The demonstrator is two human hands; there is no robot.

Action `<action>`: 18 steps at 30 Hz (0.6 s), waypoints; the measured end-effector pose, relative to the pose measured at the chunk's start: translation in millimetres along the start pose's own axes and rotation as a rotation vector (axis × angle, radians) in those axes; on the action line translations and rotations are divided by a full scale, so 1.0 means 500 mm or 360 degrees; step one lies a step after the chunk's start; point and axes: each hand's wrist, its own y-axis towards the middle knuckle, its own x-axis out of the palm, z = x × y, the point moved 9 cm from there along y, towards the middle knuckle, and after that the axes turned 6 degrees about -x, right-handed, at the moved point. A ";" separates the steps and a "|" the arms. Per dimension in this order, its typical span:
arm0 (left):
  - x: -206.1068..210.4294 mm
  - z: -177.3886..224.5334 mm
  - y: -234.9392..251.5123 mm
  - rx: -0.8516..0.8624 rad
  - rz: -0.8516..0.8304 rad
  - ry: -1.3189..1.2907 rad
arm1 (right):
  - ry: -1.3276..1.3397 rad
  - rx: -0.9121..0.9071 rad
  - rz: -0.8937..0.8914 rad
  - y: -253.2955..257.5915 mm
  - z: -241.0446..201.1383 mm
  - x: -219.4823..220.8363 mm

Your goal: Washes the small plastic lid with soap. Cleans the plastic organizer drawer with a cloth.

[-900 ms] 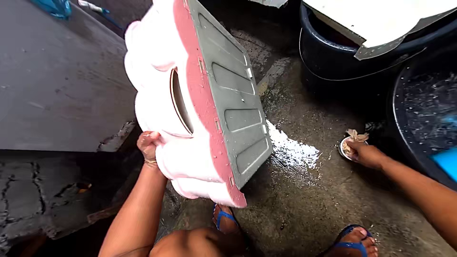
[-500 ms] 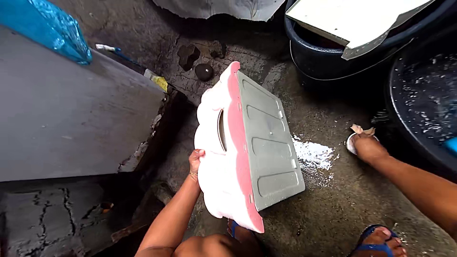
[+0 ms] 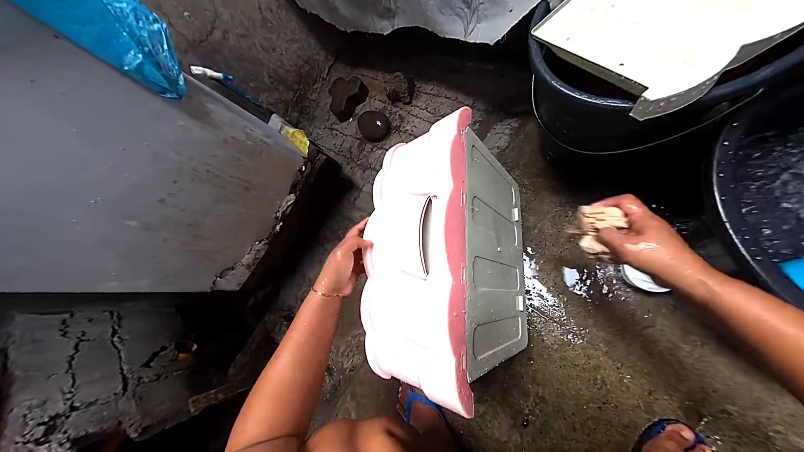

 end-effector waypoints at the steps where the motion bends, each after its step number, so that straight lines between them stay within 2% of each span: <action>1: -0.001 0.009 0.003 -0.0007 0.0132 0.0078 | 0.0174 -0.0242 0.0030 -0.008 -0.078 0.036; 3: 0.020 0.029 0.006 0.0025 0.0235 0.0284 | 0.0497 -0.0754 0.0102 -0.024 -0.208 0.126; 6: 0.055 0.030 0.017 0.0118 0.0302 0.0430 | 0.0548 -0.1224 0.0271 -0.036 -0.296 0.264; 10: -0.021 0.003 0.054 0.0067 0.0405 0.0348 | 0.0349 -0.1372 0.0487 -0.048 -0.313 0.365; 14: -0.086 -0.041 0.086 0.0132 0.0590 0.0081 | 0.0140 -0.1720 0.0344 -0.117 -0.341 0.449; 16: -0.096 -0.044 0.098 0.0136 0.0601 0.0015 | 0.0054 -0.1812 0.0313 -0.096 -0.383 0.458; 18: -0.098 -0.046 0.109 0.0122 0.0555 -0.0020 | -0.0052 -0.1754 0.0374 -0.007 -0.421 0.447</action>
